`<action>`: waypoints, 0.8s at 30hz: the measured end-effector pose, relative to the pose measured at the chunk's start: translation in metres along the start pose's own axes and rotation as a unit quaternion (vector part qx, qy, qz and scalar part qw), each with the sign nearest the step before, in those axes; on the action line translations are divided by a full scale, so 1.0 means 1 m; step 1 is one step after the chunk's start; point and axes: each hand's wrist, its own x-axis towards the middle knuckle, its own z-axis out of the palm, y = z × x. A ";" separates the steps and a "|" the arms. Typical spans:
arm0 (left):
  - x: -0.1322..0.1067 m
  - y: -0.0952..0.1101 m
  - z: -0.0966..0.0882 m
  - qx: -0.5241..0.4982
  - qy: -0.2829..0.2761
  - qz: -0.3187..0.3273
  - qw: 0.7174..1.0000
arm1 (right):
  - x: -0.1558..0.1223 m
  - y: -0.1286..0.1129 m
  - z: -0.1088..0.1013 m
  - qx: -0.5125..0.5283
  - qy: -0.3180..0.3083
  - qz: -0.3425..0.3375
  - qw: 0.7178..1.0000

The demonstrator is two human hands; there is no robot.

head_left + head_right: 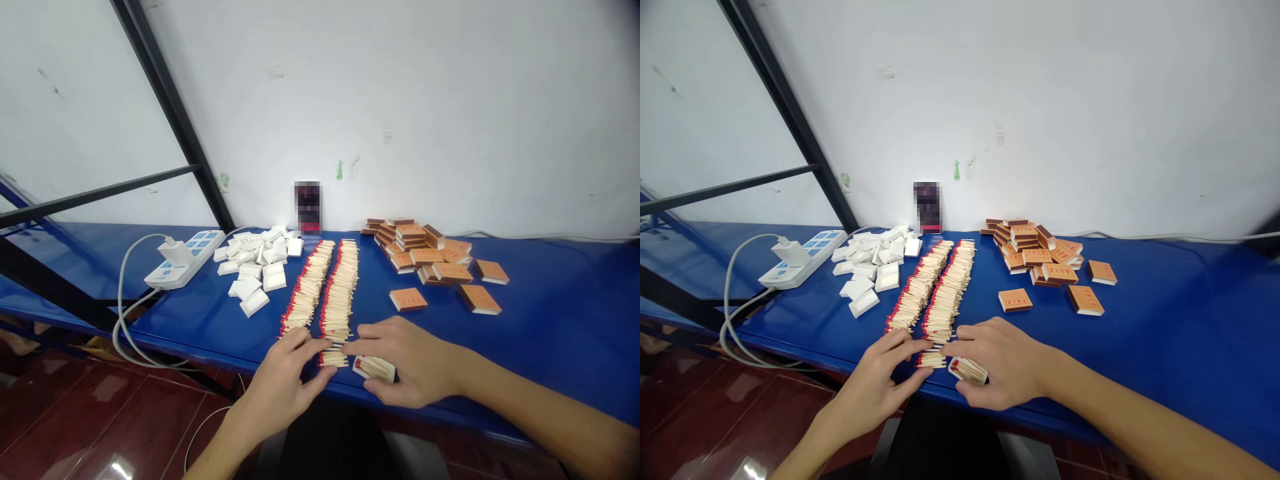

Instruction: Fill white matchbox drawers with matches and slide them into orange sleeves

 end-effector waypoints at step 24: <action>0.001 0.002 0.001 -0.018 0.023 -0.017 0.999 | -0.001 -0.002 -0.002 -0.010 0.012 0.000 1.000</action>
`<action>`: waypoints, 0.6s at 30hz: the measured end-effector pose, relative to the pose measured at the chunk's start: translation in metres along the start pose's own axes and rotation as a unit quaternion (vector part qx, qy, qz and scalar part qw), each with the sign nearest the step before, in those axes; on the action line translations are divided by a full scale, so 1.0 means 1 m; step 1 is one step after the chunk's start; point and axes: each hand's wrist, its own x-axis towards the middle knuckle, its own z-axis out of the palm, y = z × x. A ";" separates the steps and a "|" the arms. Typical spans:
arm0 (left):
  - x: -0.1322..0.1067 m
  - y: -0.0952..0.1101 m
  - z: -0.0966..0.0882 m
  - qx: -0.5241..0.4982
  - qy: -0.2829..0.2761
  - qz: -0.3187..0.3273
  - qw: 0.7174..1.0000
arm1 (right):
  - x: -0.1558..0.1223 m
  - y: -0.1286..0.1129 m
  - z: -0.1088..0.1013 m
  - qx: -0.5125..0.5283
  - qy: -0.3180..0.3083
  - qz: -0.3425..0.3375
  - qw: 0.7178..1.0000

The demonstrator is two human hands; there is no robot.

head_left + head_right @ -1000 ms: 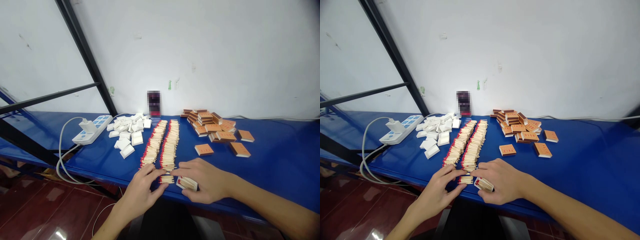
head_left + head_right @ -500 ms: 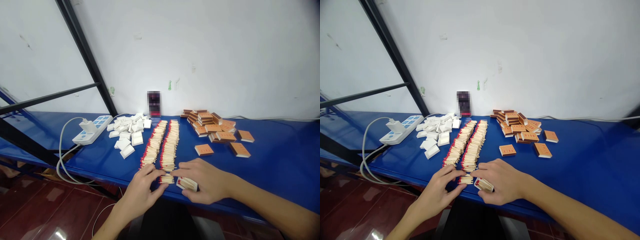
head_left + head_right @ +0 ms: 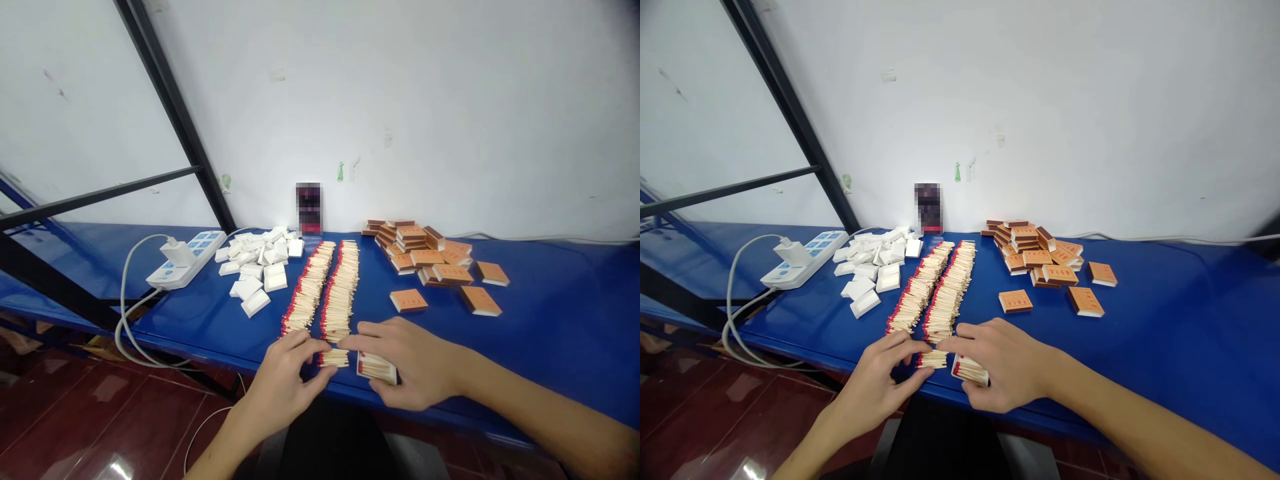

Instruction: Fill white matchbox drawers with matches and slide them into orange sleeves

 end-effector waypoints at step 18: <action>0.002 0.003 -0.001 0.016 -0.009 -0.012 1.000 | 0.001 -0.003 0.003 -0.019 0.092 -0.013 0.995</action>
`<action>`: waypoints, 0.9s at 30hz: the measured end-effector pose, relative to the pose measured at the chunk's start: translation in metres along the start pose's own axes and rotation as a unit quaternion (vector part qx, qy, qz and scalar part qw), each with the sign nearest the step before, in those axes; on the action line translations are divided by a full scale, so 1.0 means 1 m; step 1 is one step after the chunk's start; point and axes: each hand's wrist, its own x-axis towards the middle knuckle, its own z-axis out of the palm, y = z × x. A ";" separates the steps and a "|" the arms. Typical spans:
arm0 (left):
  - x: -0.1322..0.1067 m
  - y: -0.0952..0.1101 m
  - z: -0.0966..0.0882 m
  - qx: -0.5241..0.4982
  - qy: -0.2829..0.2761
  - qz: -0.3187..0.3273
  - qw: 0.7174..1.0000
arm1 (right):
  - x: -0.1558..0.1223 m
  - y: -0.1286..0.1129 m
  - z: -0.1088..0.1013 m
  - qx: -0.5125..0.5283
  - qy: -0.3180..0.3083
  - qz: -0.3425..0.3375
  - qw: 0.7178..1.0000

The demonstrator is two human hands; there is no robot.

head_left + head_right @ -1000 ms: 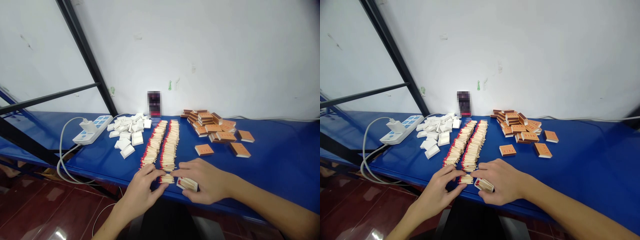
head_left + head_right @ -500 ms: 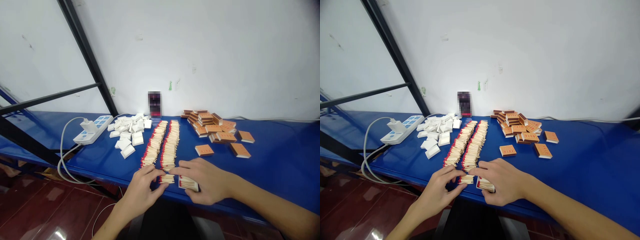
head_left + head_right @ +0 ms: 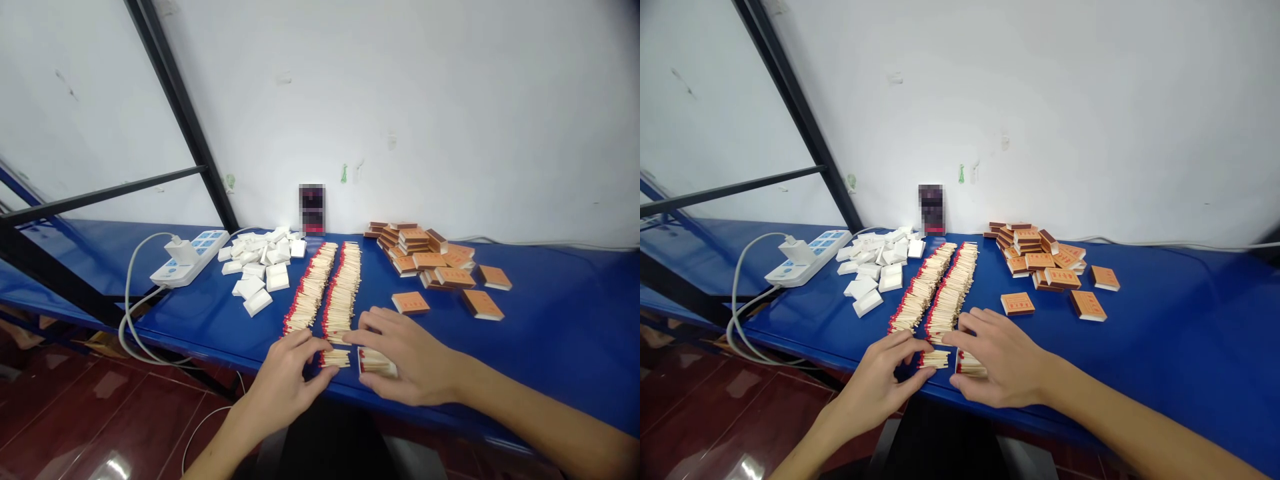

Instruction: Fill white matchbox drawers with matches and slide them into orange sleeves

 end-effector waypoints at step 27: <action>-0.001 -0.001 0.002 -0.029 0.004 0.001 1.000 | 0.006 -0.019 0.033 -0.086 0.082 0.045 0.992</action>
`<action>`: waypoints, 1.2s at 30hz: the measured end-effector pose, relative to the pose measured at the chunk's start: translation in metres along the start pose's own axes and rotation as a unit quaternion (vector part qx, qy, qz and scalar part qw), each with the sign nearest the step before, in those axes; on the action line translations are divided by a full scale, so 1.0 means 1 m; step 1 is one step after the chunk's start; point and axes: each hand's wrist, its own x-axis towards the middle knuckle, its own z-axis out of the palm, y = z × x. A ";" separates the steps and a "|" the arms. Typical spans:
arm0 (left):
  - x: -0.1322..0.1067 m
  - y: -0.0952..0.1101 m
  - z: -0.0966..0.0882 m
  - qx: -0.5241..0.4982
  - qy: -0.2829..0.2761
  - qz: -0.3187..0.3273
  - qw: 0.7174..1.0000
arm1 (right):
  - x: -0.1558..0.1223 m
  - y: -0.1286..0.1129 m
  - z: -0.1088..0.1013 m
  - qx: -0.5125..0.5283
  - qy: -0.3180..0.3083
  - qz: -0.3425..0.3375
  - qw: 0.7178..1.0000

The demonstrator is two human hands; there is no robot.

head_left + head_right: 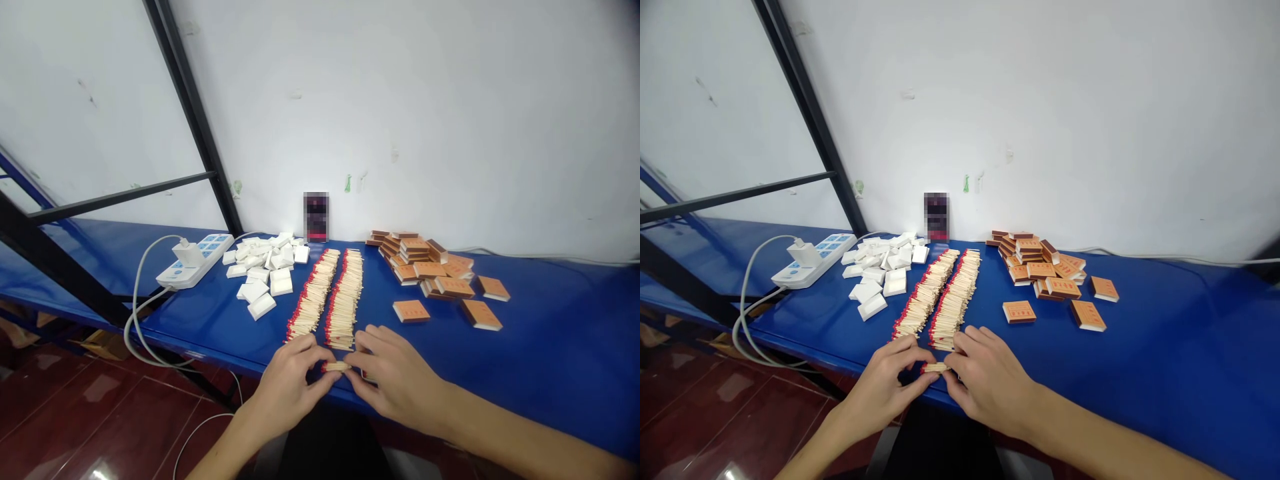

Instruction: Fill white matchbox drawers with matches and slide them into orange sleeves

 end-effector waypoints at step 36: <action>-0.002 -0.003 -0.003 -0.002 -0.022 0.023 0.999 | 0.001 -0.006 0.002 -0.093 0.032 -0.060 0.993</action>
